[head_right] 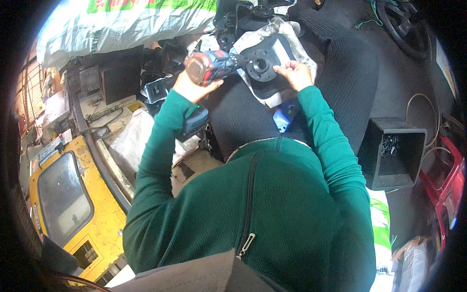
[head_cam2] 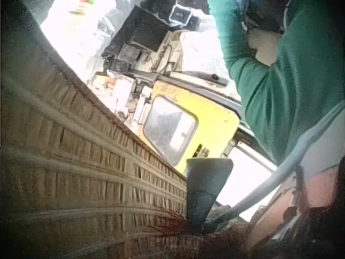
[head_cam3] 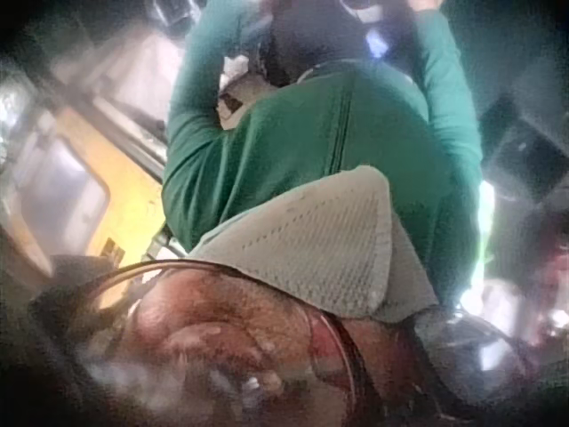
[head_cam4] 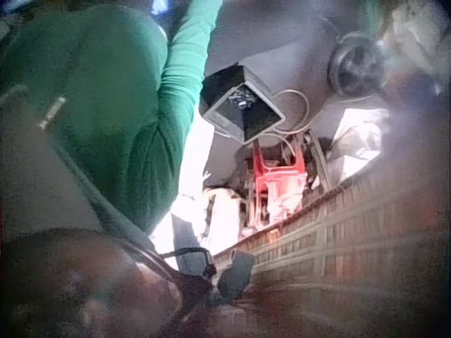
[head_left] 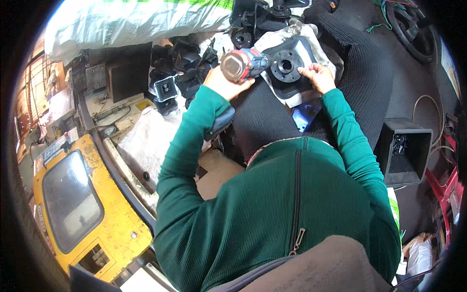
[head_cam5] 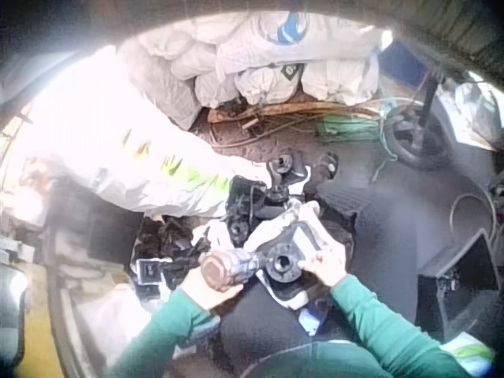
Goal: The person uses a cordless drill to fasten screws into black plastic parts resting on their lap. They repeatedly pick up parts, align them, and drive screws with the drill, then set the parts aside.
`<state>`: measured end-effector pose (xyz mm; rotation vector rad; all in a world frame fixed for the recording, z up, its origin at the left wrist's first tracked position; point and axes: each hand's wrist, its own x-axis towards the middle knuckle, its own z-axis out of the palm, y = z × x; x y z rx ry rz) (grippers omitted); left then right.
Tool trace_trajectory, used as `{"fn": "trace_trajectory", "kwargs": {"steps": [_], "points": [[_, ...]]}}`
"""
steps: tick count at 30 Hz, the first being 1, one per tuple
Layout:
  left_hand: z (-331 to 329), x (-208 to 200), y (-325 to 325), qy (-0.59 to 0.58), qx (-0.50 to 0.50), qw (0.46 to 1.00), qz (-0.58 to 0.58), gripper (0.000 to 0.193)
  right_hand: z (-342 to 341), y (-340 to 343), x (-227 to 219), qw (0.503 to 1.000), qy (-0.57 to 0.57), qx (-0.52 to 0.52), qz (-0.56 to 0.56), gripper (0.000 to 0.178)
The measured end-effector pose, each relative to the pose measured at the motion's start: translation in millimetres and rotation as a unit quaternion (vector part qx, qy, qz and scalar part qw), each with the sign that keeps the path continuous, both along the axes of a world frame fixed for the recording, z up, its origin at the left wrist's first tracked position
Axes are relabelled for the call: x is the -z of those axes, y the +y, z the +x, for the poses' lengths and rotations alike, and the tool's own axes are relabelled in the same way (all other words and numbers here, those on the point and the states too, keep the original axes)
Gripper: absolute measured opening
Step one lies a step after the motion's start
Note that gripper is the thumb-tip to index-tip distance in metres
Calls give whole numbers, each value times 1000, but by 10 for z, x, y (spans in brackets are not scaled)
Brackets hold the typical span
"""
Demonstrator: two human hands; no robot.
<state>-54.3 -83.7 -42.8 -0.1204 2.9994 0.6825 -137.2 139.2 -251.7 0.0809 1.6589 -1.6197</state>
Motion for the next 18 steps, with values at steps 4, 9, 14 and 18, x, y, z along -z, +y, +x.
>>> {"fn": "trace_trajectory", "kwargs": {"steps": [4, 9, 14, 18], "points": [[309, -280, 177, -138, -128, 970, 157, 50, 41, 142, -226, 999, -22, 31, 27, 33], [639, -457, 559, -141, -80, 985, 61, 62, 196, 460, -444, 893, -274, 152, -323, 41], [710, -245, 617, -96, 41, 995, -9, 51, 307, 463, -597, 821, -335, 135, -441, 43], [680, -258, 706, -60, 22, 998, 17, 44, 308, 466, -589, 810, -345, 130, -457, 44]]}}
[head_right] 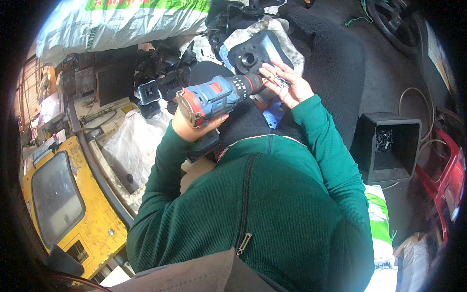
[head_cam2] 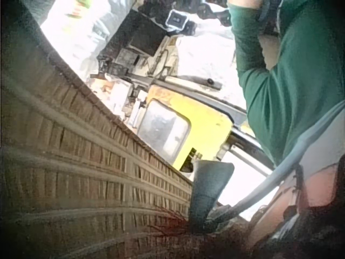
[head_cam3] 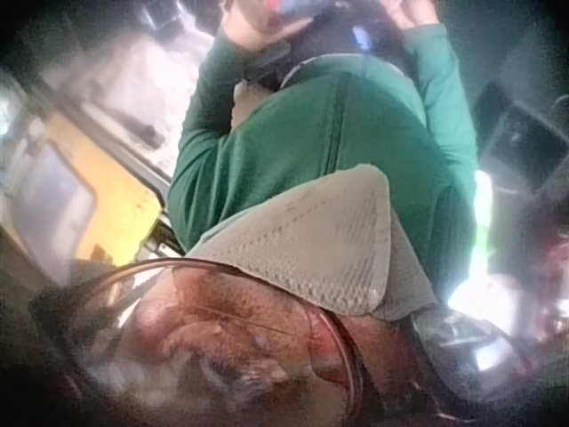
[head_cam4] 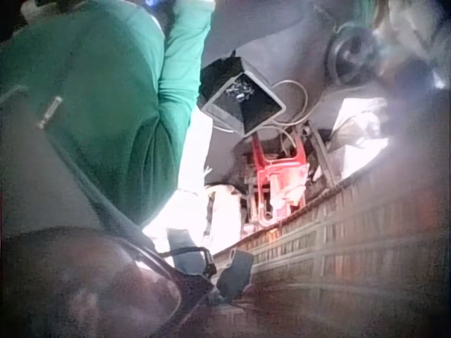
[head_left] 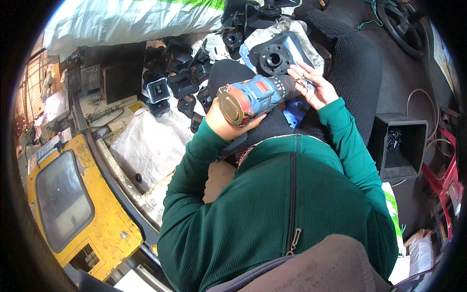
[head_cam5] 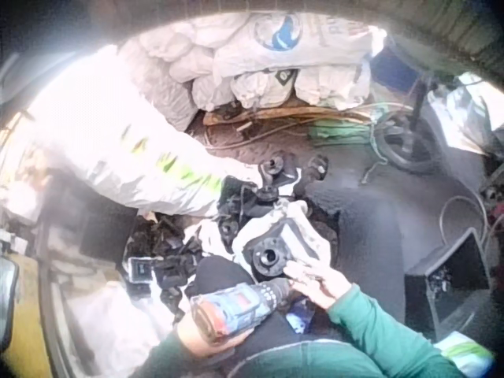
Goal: The person uses a cordless drill to fasten screws into black plastic parts resting on their lap. They repeatedly pick up parts, align them, and drive screws with the drill, then set the parts aside.
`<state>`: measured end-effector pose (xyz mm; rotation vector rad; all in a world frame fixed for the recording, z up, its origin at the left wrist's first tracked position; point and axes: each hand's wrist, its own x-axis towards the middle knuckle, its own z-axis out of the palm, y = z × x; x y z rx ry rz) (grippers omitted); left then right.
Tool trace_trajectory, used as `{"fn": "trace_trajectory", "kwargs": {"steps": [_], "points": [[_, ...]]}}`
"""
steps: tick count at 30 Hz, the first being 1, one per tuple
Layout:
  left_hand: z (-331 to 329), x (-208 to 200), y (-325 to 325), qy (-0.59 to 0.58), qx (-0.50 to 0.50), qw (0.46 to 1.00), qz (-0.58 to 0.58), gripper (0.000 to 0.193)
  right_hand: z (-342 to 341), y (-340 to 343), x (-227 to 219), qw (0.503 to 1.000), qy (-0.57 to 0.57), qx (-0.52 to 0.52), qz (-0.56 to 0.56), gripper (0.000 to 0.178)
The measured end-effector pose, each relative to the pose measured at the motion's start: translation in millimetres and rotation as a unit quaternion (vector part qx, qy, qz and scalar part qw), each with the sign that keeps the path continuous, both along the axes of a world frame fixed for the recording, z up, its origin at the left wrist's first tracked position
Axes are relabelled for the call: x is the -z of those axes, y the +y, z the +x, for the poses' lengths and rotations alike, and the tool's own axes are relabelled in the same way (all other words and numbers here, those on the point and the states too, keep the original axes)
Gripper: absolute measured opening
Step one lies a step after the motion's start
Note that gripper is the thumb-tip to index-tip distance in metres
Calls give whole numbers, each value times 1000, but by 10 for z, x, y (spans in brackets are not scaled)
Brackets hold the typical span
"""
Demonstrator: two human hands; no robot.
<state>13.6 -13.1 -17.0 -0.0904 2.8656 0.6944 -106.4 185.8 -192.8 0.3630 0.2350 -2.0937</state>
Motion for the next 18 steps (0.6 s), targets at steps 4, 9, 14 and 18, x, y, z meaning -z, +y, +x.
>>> {"fn": "trace_trajectory", "kwargs": {"steps": [4, 9, 14, 18], "points": [[-76, -18, 23, 0, 17, 1000, -12, 44, -39, 11, 50, 1000, 9, -6, -24, 43], [-117, -26, 20, -15, 22, 1000, -8, 44, -29, -8, 17, 998, -25, -20, -61, 42], [-187, -63, 76, 6, 39, 999, 22, 45, 6, -37, 43, 995, -49, -7, -83, 42], [-219, -125, 93, 19, 42, 998, 44, 47, 12, -22, 72, 998, -28, -26, -53, 41]]}}
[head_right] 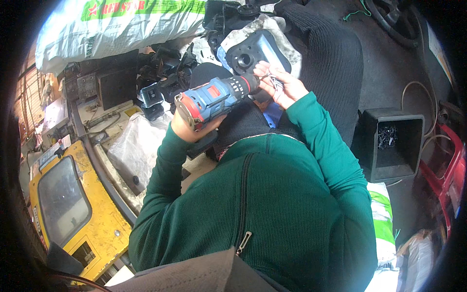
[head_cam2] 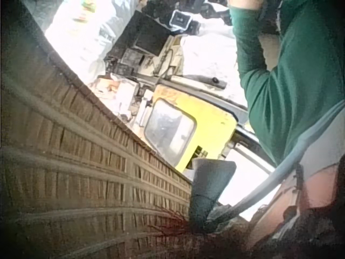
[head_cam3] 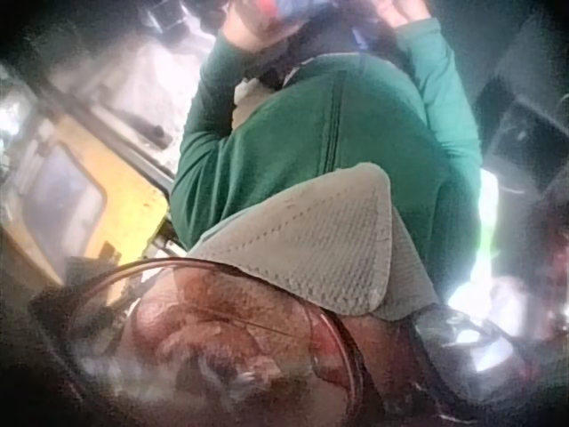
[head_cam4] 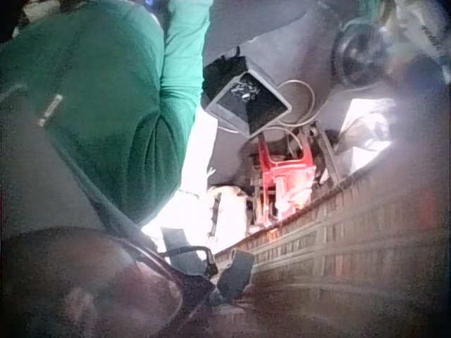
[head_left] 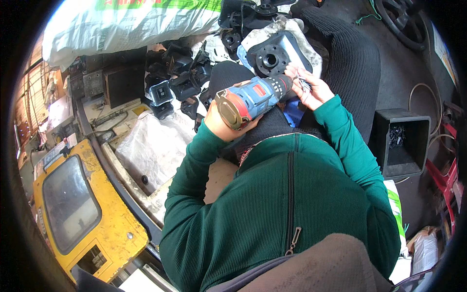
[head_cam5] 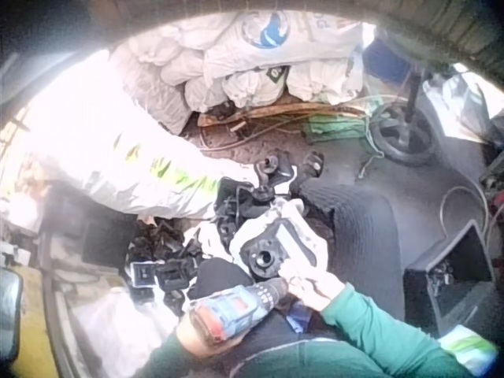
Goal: The person uses a cordless drill to fasten screws into black plastic parts resting on their lap. They repeatedly pick up parts, align them, and drive screws with the drill, then set the parts aside.
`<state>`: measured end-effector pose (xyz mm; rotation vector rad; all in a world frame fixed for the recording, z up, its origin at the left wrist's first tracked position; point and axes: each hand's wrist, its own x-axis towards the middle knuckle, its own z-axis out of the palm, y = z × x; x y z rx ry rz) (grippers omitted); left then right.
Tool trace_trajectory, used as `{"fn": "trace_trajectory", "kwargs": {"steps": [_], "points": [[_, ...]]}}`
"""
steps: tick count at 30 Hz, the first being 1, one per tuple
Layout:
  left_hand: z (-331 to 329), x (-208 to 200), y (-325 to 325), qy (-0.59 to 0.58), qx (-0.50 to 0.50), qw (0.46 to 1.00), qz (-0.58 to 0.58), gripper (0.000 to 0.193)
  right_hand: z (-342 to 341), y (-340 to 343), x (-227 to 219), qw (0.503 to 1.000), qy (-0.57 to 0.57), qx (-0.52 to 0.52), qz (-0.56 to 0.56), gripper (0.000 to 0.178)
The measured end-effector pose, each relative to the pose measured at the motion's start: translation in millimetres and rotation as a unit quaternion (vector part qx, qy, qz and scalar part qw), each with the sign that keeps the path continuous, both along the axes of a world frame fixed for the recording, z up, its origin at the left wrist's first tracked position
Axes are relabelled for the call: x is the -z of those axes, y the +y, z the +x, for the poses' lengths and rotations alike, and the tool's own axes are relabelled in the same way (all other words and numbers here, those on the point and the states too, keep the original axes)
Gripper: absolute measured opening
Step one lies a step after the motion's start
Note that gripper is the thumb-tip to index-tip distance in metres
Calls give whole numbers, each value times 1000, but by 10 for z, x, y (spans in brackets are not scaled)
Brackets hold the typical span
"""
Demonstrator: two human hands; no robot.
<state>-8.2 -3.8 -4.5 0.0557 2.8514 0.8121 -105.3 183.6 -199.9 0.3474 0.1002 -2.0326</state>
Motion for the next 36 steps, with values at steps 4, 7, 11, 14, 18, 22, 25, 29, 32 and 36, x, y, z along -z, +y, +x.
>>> {"fn": "trace_trajectory", "kwargs": {"steps": [4, 7, 11, 14, 18, 22, 25, 29, 32, 36], "points": [[4, -12, -56, -50, 30, 998, -34, 54, 6, -11, -47, 1000, 8, -14, 22, 40], [45, 15, -97, -114, 34, 992, -50, 56, 19, -23, -16, 999, 7, -30, 16, 39], [67, 83, -76, -125, 25, 992, -8, 55, 6, -81, -7, 999, 20, -41, 23, 38], [21, 147, -110, -69, 44, 996, -39, 53, 39, -102, -48, 999, 9, -19, 36, 37], [-19, 71, -164, -8, 8, 998, -64, 48, 25, -73, 42, 977, -9, 1, 214, 30], [-153, 111, -251, -51, -44, 996, -53, 46, -14, -221, 329, 906, 141, 17, 398, 27], [-235, 186, -308, -70, -35, 994, -79, 48, -75, -412, 305, 870, 195, -8, 453, 31], [-357, 259, -316, -147, -51, 981, -114, 48, -133, -463, 353, 864, 214, -23, 454, 30], [-469, 261, -349, -144, -17, 981, -126, 48, -147, -462, 304, 861, 220, -32, 457, 24], [-784, 163, -340, -177, 44, 972, -145, 48, -188, -444, 252, 870, 196, -41, 451, 21]]}}
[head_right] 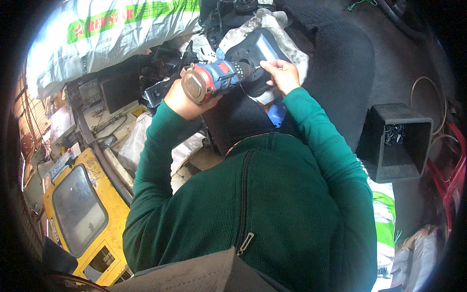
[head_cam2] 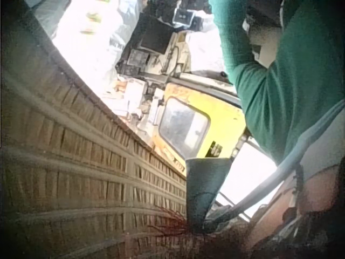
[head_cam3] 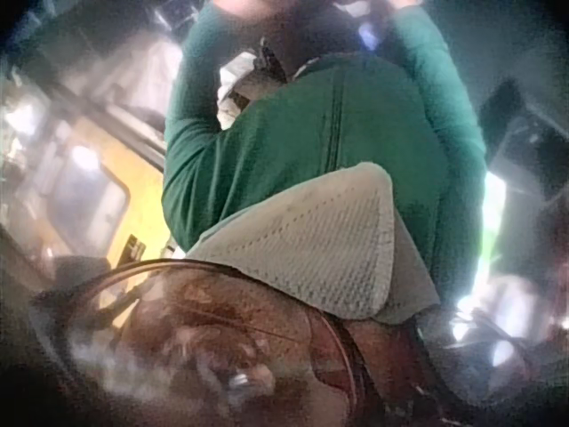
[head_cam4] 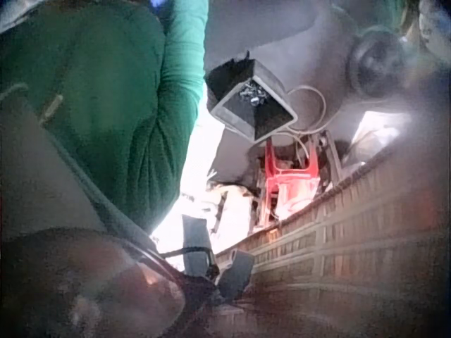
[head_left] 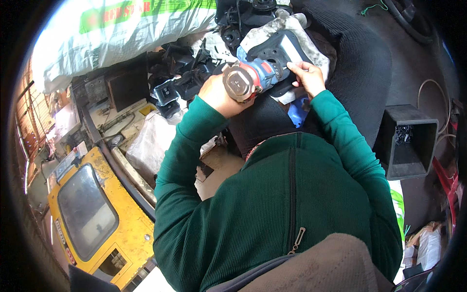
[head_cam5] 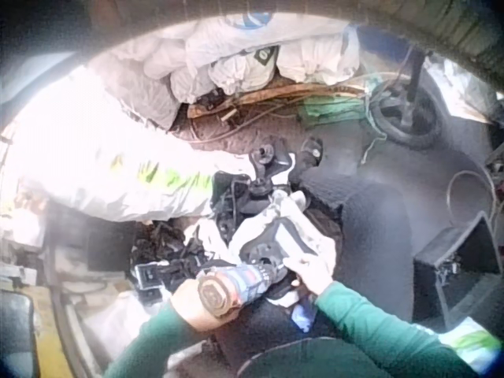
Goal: The person uses a cordless drill to fasten screws into black plastic parts resting on their lap. They repeatedly pick up parts, align them, and drive screws with the drill, then set the parts aside.
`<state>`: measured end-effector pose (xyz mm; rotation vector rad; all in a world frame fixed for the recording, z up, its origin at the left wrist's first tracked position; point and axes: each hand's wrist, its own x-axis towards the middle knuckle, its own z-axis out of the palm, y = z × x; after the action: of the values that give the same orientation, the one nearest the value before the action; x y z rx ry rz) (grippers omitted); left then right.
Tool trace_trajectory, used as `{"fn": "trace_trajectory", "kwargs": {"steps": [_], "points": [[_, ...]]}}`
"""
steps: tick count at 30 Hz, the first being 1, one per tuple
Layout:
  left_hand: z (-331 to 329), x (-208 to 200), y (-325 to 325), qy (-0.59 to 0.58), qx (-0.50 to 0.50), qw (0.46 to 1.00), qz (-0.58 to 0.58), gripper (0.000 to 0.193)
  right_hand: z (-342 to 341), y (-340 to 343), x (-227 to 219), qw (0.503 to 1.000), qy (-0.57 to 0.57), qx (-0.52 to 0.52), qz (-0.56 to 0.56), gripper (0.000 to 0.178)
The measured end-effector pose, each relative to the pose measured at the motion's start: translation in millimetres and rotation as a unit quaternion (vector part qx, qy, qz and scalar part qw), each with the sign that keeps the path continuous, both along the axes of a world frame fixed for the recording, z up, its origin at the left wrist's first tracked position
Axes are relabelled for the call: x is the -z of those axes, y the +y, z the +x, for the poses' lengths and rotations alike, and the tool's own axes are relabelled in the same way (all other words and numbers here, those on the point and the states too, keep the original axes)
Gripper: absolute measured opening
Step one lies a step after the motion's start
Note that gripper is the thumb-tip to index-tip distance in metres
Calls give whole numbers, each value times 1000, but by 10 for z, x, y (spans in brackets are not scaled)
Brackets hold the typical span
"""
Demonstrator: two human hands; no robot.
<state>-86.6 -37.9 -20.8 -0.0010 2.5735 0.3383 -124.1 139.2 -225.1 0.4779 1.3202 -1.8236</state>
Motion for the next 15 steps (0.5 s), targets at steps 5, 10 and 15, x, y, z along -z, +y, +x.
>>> {"fn": "trace_trajectory", "kwargs": {"steps": [5, 10, 15], "points": [[-318, -145, 69, -50, 42, 998, -4, 47, -31, 42, 37, 999, -37, -20, -12, 28], [-330, 39, -74, -65, 49, 995, 53, 41, -33, 21, 66, 998, -65, 12, -19, 28], [-233, 464, 12, -169, 77, 982, 43, 40, -48, 37, 58, 995, -77, 31, -49, 27]]}}
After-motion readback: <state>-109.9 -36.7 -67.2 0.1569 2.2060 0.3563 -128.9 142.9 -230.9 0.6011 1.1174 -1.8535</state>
